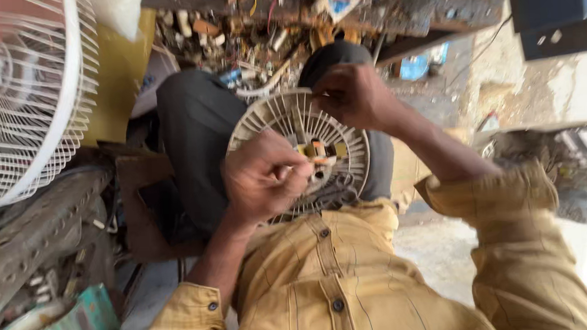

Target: The person winds copper wire onto a motor stator by hand, repeatedly looping the wire around the stator slots. The person uses pliers to cut the wire and tuck the ends into the slots.

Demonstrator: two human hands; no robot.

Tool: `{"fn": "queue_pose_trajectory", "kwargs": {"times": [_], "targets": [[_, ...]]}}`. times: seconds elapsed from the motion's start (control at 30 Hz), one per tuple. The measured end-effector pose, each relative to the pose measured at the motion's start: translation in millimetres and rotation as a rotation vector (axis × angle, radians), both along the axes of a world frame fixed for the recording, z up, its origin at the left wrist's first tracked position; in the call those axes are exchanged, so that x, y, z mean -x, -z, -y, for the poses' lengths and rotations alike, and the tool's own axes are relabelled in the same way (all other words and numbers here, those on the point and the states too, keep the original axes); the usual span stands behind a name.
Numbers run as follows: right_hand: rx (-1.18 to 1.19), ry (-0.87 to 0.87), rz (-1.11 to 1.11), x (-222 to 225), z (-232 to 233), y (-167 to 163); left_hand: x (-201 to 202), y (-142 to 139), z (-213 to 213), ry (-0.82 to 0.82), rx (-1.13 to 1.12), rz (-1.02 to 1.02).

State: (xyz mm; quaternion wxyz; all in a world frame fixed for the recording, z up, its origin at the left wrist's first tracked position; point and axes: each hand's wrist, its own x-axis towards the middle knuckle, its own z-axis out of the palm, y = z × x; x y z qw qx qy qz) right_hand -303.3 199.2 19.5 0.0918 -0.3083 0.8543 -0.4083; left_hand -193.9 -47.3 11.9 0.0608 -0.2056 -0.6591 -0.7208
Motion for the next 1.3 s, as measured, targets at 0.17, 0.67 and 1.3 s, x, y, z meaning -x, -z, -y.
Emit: {"fn": "queue_pose_trajectory", "kwargs": {"times": [0.17,0.67,1.3], "targets": [[-0.365,-0.053,-0.187,-18.8,-6.9,-67.6,88.7,-4.8,-17.6,0.281,0.524,-0.002],[-0.195,-0.021,-0.196,7.5,2.7,-27.4,35.8,0.2,-10.5,-0.005,-0.215,0.039],[-0.265,-0.129,-0.225,9.1,10.7,-36.4,57.1,-0.2,2.6,-0.053,0.084,-0.103]]}}
